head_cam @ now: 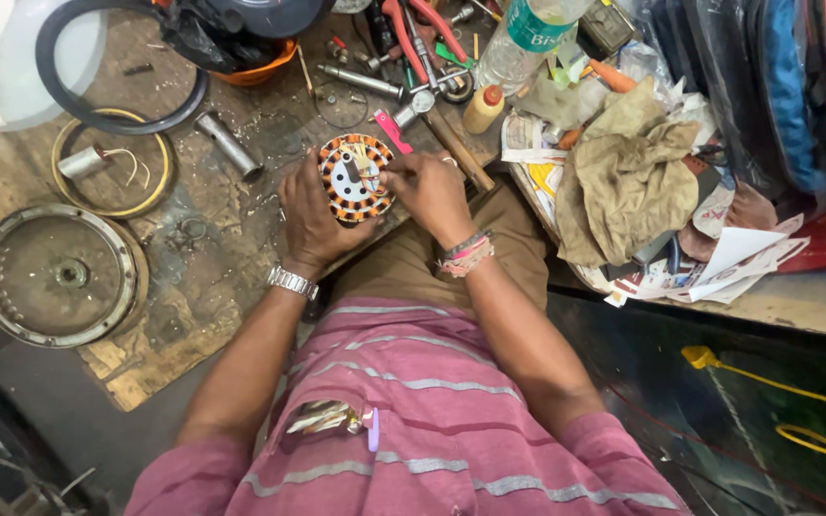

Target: The person manipulates a circular electrical component with copper windings, inserting and adjusting small parts by hand. They then attach a beige circular cover to the component and use a hammer to tap it into place. The work occurs on a cluttered bench with various tools and parts nearby.

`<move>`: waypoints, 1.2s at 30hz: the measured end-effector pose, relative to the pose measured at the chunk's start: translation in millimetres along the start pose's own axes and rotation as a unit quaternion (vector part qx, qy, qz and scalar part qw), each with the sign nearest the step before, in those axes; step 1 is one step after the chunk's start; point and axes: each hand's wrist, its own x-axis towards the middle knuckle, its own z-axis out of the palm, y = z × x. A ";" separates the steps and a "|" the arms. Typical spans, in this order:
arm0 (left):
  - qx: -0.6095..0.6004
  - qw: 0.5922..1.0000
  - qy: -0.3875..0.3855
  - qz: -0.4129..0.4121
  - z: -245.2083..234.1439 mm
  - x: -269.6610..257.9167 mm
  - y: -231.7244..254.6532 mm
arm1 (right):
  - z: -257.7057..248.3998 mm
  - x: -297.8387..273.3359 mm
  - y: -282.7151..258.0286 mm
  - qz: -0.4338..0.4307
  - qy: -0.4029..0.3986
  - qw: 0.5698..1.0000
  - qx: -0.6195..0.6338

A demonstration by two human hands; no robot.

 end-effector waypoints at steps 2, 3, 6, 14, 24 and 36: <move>0.003 1.000 -0.003 0.011 0.8 0.3 1.5 | 1.0 -2.2 0.0 -0.054 0.039 0.996 -0.065; 0.009 1.000 -0.001 0.017 1.3 1.4 2.7 | 1.5 -1.9 0.0 -0.080 0.060 0.990 -0.099; 0.016 1.000 0.001 0.027 -0.8 2.2 4.4 | 6.2 3.0 -2.6 -0.148 0.059 0.975 -0.152; -0.011 1.000 0.004 0.000 5.5 -0.5 -1.8 | 12.6 24.2 8.2 -0.246 -0.028 0.954 -0.173; -0.028 0.999 0.019 0.005 8.3 0.8 -6.4 | 20.6 13.7 -6.1 -0.209 0.019 0.970 -0.124; -0.026 0.999 0.007 -0.022 8.8 -2.1 -7.3 | 25.7 11.3 -5.2 -0.215 0.051 0.957 -0.188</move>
